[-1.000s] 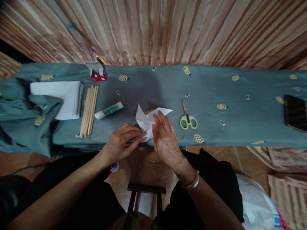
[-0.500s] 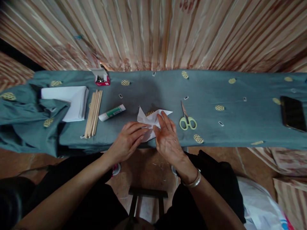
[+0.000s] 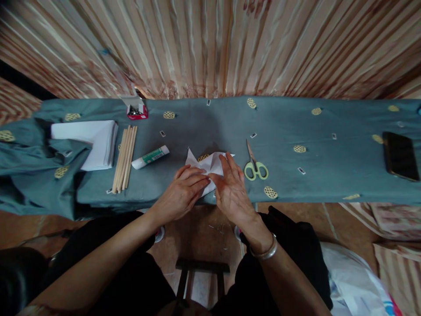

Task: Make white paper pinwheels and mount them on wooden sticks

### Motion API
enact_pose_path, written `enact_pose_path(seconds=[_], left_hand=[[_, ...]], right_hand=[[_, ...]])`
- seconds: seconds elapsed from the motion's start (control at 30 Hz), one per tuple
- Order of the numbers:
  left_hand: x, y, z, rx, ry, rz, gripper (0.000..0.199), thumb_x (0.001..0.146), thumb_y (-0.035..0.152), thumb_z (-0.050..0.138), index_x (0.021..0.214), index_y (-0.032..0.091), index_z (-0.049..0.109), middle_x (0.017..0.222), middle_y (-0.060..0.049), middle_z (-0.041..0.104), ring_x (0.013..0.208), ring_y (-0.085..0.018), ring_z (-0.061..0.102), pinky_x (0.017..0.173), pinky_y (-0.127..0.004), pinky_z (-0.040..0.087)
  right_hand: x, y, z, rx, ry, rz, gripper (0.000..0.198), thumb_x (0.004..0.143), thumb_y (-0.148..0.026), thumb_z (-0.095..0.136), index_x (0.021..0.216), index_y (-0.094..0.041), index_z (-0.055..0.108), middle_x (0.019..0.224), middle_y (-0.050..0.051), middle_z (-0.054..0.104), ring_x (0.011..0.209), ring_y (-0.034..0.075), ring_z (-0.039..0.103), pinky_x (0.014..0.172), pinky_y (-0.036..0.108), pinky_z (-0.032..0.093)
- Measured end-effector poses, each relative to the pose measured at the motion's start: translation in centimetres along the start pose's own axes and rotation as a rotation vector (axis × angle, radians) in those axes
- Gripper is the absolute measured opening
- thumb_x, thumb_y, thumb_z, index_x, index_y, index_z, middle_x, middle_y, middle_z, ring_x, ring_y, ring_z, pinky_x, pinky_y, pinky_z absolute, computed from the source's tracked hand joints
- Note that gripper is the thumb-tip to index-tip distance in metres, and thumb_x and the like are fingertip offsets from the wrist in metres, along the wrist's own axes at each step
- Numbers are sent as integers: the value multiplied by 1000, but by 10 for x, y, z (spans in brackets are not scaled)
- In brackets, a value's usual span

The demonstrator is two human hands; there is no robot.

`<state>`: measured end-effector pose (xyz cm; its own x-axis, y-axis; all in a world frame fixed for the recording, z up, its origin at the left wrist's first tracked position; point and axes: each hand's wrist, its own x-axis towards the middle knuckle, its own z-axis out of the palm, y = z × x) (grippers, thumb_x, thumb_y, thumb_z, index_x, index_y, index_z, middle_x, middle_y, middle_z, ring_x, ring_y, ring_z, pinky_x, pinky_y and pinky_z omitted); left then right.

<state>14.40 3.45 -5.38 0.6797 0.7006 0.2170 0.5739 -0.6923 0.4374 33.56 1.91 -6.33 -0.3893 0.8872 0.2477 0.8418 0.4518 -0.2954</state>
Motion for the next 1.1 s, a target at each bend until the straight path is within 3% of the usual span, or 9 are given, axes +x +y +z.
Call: enact_pose_path(seconds=[0.13, 0.27, 0.5, 0.7, 0.87, 1.1], left_hand=[[0, 1, 0, 44, -5, 14, 29, 94, 16, 45, 117, 14, 62, 118, -8, 67, 123, -25, 50, 112, -50, 30], [2, 1, -2, 52, -12, 11, 28, 93, 15, 47, 116, 14, 62, 117, -8, 67, 121, -25, 51, 113, -50, 30], [4, 0, -3, 76, -12, 19, 28, 93, 15, 48, 117, 14, 63, 114, -8, 68, 119, -26, 52, 112, -52, 30], [4, -2, 0, 125, 22, 47, 30, 93, 14, 46, 117, 14, 63, 114, -9, 69, 116, -27, 53, 108, -52, 33], [5, -3, 2, 172, 57, 81, 29, 92, 13, 47, 115, 11, 64, 110, -12, 70, 109, -27, 55, 98, -47, 41], [7, -4, 2, 160, 76, 92, 29, 91, 12, 48, 113, 14, 66, 108, -11, 70, 106, -27, 56, 94, -46, 42]], right_hand=[[2, -3, 0, -18, 9, 33, 33, 89, -12, 39, 109, -23, 62, 156, 8, 29, 149, 30, 15, 110, 56, 33], [4, -7, -2, -64, 23, -6, 31, 93, -14, 36, 109, -16, 62, 152, 17, 32, 147, 34, 18, 108, 57, 34], [6, -9, -3, -68, 16, -28, 30, 94, -13, 37, 112, -11, 62, 150, 22, 35, 147, 34, 17, 111, 55, 31], [9, -8, -1, 1, 29, -8, 30, 92, -9, 39, 109, -15, 62, 152, 17, 37, 149, 30, 12, 113, 55, 30], [10, -9, 1, 6, 37, 10, 30, 90, -7, 41, 108, -15, 63, 150, 16, 41, 149, 29, 15, 114, 53, 30], [11, -12, 3, -9, 36, 21, 30, 90, -6, 42, 107, -13, 64, 149, 17, 42, 149, 28, 15, 115, 51, 30]])
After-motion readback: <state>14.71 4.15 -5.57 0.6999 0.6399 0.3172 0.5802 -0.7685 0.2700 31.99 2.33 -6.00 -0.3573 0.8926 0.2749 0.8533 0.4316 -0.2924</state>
